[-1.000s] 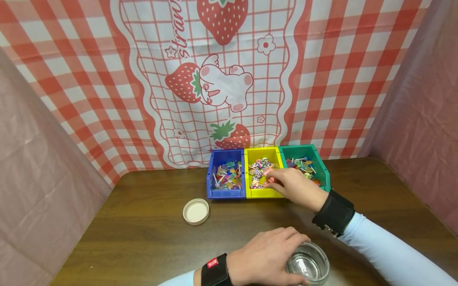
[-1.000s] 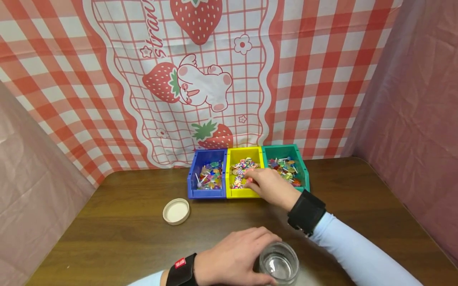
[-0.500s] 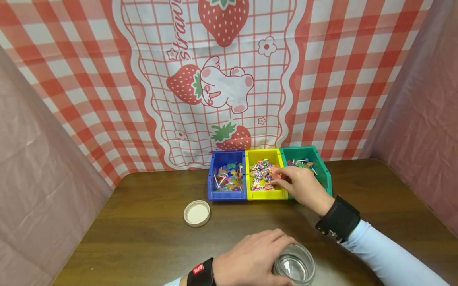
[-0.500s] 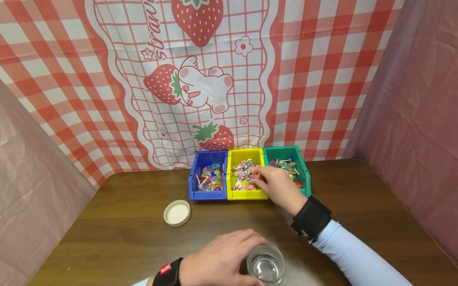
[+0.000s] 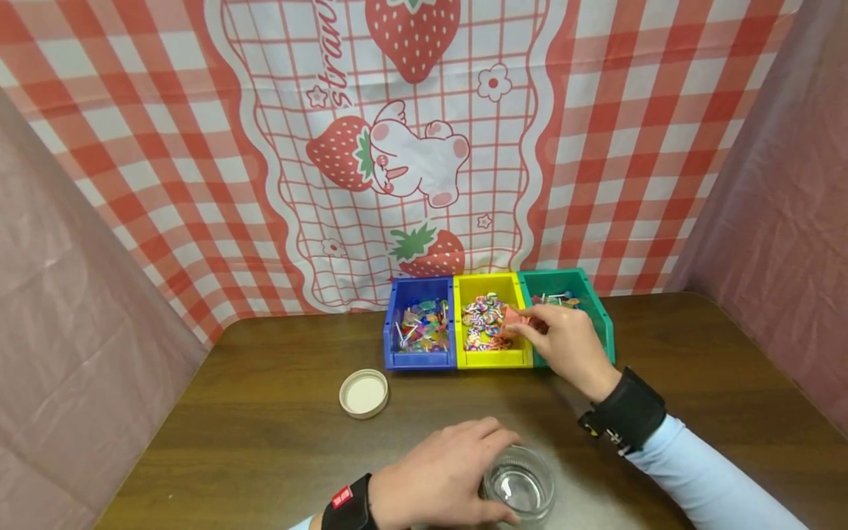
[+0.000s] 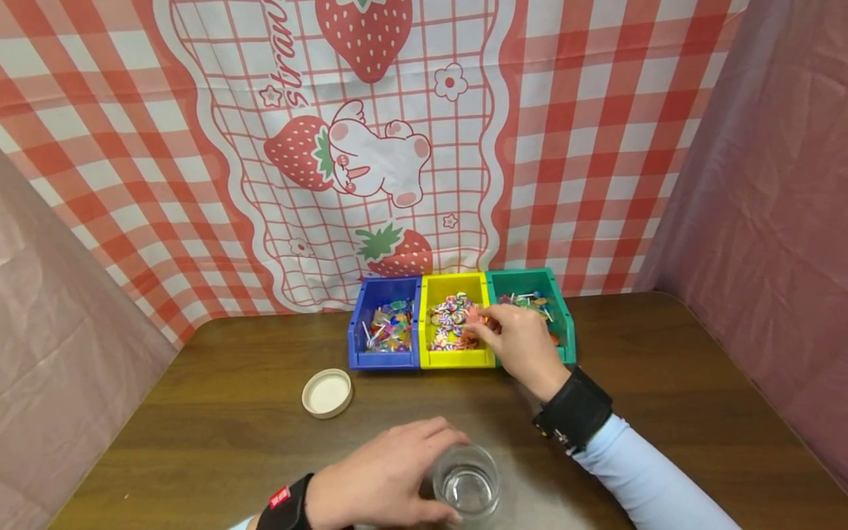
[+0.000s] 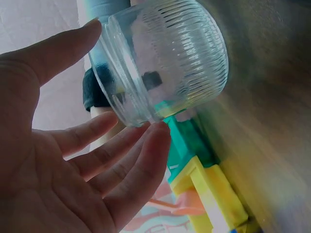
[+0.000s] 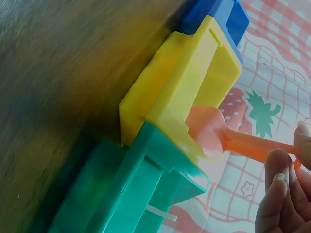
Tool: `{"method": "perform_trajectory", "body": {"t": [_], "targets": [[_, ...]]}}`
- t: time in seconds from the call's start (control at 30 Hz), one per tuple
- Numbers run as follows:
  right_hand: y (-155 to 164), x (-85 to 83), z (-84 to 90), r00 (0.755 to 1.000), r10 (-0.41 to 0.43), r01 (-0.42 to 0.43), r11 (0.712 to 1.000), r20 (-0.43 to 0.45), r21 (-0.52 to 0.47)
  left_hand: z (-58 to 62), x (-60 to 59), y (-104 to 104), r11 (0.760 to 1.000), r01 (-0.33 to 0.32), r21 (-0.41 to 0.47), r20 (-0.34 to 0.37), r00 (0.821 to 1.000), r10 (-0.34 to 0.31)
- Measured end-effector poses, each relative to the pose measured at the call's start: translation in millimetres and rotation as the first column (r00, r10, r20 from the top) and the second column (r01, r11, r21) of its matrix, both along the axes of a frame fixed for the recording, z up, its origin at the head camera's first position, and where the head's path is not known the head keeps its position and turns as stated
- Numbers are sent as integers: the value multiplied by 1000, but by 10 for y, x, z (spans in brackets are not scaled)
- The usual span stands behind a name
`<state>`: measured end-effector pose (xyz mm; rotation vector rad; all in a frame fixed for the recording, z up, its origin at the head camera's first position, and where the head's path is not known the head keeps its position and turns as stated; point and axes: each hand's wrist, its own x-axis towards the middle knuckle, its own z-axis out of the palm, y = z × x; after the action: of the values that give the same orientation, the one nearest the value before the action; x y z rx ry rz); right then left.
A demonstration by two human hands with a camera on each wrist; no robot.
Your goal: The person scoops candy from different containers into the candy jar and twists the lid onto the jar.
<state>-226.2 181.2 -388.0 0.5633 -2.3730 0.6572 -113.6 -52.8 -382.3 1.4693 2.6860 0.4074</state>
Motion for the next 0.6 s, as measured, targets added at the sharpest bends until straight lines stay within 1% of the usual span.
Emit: {"method": "perform_trajectory", "body": {"t": [0.13,0.27,0.4,0.47,0.6], "targets": [[-34,36,-4,1000,-14,14,1000,-13,-22,14,-1,-68,1000,-15,1,3,1000,15],[-56,65,-17,999,-38,38,999,2,-21,3,-1,-135,999,-30,14,-1,1000,30],[-66,102,2,996,-66,66,998,66,6,-2,-11,-193,999,-35,26,-5,999,35],[-73,124,25,991,-76,72,997,112,31,9,-22,-227,999,-36,28,5,999,36],[-103,176,74,973,-79,63,995,217,80,57,-81,-320,997,-73,34,31,997,72]]}}
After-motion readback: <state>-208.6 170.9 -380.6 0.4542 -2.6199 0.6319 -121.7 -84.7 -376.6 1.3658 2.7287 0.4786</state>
